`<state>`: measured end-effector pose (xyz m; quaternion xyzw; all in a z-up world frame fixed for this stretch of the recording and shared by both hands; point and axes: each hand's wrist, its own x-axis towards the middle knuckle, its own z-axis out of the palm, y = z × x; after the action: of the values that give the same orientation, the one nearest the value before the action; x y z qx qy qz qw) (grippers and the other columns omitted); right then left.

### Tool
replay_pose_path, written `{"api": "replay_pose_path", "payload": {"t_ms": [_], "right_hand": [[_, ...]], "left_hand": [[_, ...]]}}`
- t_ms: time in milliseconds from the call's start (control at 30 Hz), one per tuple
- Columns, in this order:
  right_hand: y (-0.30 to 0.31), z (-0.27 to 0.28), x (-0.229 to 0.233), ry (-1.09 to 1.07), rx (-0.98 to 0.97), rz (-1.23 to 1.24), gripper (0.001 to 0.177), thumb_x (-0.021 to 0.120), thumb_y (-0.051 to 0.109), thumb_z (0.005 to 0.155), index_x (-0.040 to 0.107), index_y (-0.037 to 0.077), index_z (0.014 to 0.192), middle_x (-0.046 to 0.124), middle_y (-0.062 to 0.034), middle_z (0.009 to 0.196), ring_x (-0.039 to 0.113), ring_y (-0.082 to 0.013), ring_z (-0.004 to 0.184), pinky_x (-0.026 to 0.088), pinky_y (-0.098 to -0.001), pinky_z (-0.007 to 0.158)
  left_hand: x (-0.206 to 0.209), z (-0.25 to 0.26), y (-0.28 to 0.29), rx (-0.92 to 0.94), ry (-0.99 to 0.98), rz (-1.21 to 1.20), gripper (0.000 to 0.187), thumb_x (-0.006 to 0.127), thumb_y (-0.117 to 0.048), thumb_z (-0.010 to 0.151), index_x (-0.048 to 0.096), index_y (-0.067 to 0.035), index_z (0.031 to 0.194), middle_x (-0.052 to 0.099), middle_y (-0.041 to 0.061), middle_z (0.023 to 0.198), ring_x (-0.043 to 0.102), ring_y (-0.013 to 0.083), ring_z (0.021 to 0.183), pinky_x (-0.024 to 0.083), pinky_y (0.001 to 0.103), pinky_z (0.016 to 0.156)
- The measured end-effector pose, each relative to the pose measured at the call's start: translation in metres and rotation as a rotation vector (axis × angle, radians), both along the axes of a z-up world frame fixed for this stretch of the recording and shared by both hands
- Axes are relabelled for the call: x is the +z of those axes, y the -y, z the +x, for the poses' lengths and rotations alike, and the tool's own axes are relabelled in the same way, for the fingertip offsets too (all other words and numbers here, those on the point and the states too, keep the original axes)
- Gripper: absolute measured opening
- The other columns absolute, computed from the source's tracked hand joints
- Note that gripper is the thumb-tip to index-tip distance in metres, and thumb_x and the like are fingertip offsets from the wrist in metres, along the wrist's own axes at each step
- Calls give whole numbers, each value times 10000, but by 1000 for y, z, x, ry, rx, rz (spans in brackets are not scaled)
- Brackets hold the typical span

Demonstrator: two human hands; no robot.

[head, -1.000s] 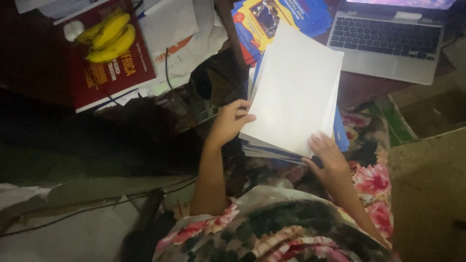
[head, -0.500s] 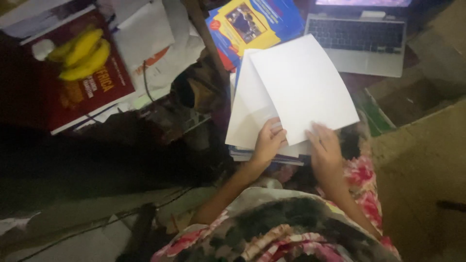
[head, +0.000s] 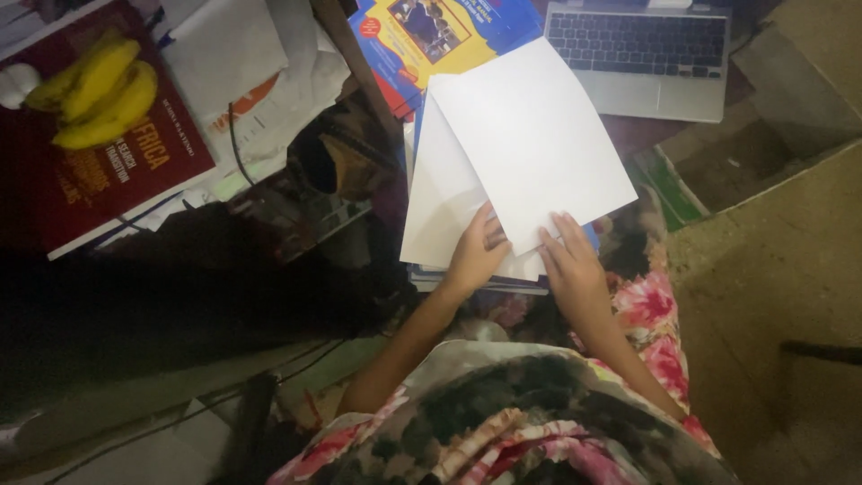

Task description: Sorting and aligning a stack of papers and booklets on a desk before using a laptop

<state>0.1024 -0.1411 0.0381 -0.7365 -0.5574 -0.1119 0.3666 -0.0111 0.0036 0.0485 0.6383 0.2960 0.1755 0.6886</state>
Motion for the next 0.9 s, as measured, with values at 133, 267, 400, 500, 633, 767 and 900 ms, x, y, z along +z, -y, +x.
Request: {"api": "replay_pose_path", "payload": {"t_ms": [133,267,400,500,633,767,900], "right_hand": [[-2,2,-2,61,-34,-18,255,713,20,970,738,22,1224,638,-222,1394,565,-415,1351,461,-505,1133],[-11,-6,-20,-141,66,58,235,751,37,920,749,40,1155,634,-206,1388,558,-443,1334,457,-531,1112],[-18,-17,-17,-212,68,118,263,855,78,830,778,81,1082,693,-156,1331,622,-387,1288,497,-481,1086],[-21,-20,-17,-187,24,130,164,872,64,823,790,80,963,721,-142,1292,646,-364,1267,508,-456,1082],[-24,-25,-6,-194,5,134,134,862,23,828,790,55,936,727,-168,1271,653,-385,1249,524,-472,1057],[-24,-25,-3,-185,-79,179,118,820,-54,840,758,18,910,684,-200,1346,652,-375,1239,584,-392,991],[-22,-24,-2,-238,-121,219,106,809,-66,853,761,-7,927,601,-239,1433,608,-417,1270,590,-375,995]], "left_hand": [[-11,-6,-12,5,-59,70,716,665,-6,919,356,17,1565,631,269,1360,632,366,1257,576,419,1005],[-7,-4,-16,72,-65,-103,738,681,49,902,353,3,1561,685,279,1213,711,384,1078,667,401,838],[-17,-2,-17,103,-58,-101,724,701,48,869,409,-6,1530,709,278,1153,726,404,1010,679,403,794],[-17,1,-12,138,-39,-147,710,706,60,859,440,-19,1512,712,273,1141,729,392,1000,688,401,785],[2,1,-7,161,-135,-31,681,752,-14,832,498,-35,1464,747,208,1089,737,347,1021,665,403,854],[-3,4,-4,129,-217,-6,456,789,-199,858,643,-87,1274,767,156,1075,739,321,1039,630,415,901],[-22,11,-2,120,-238,144,239,815,-299,875,762,-121,1025,783,133,1030,736,350,1041,620,441,878]]}}
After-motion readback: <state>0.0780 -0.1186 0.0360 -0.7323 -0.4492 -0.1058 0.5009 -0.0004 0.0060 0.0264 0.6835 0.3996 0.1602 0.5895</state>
